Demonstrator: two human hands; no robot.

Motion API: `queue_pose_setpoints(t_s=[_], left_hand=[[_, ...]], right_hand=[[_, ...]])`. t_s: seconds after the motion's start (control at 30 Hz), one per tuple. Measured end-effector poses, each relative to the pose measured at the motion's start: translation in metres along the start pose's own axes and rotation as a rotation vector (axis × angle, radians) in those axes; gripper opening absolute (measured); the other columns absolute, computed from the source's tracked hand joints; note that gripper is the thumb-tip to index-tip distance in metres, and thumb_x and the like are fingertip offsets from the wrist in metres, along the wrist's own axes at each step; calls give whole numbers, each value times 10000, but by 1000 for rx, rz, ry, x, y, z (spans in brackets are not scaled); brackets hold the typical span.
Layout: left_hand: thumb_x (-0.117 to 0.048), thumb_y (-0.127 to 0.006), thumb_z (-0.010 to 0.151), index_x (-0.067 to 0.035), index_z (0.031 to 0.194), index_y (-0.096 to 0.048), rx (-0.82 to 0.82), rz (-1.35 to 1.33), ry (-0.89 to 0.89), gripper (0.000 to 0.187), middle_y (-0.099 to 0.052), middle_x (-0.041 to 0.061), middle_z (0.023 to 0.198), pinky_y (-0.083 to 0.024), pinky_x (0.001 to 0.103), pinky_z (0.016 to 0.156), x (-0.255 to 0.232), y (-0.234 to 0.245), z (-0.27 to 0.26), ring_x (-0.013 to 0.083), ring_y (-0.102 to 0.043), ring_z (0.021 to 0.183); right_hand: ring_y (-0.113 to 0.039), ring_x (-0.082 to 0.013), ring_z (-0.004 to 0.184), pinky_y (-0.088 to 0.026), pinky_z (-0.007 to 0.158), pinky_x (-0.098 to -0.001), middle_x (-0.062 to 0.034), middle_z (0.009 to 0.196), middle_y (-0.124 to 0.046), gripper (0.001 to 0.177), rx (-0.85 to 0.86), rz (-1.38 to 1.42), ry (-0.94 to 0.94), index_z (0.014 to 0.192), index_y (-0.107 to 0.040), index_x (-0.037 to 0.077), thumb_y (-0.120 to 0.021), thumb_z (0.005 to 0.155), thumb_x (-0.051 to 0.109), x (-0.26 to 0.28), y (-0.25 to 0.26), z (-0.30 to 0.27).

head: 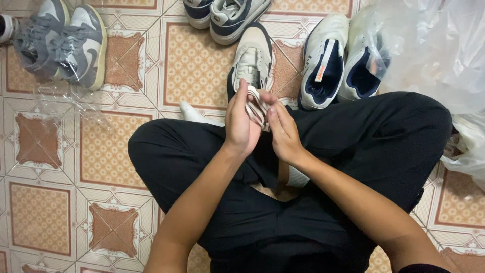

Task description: Lacing several pairs of sneakers while sitting on the floor

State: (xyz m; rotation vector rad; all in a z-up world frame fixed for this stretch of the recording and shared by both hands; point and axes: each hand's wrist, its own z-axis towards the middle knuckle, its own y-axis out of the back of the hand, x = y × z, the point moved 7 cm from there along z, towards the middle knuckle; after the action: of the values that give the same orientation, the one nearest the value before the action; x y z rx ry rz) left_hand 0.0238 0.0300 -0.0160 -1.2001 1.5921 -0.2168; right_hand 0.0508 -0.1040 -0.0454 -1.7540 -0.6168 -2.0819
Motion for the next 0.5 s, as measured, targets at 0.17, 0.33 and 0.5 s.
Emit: queue_pose_setpoints(t_s=[0.17, 0.33, 0.5], left_hand=[[-573, -616, 1272, -123, 778, -620, -63, 3, 12, 668, -613, 46, 606, -587, 287, 511, -7, 6, 12, 180, -700, 532], [-485, -677, 1256, -207, 822, -447, -176, -50, 2, 564, -293, -50, 568, -320, 272, 380, -14, 14, 10, 117, -331, 403], [-500, -682, 1229, -220, 834, -438, -193, -49, 35, 542, -203, -69, 579, -222, 274, 351, -15, 17, 12, 105, -215, 402]], right_hand=[[-639, -244, 1070, -605, 992, -561, -196, 1087, -741, 428, 125, 50, -34, 1287, -765, -23, -450, 1386, 250, 9, -11, -1], [-757, -219, 874, -645, 776, -426, -136, 924, -754, 387, 180, 280, -161, 1288, -733, 21, -443, 1377, 260, -26, -38, -22], [-797, -375, 535, -697, 487, -544, -299, 701, -709, 365, 138, 753, -413, 1378, -676, -25, -473, 1345, 277, -38, -62, -30]])
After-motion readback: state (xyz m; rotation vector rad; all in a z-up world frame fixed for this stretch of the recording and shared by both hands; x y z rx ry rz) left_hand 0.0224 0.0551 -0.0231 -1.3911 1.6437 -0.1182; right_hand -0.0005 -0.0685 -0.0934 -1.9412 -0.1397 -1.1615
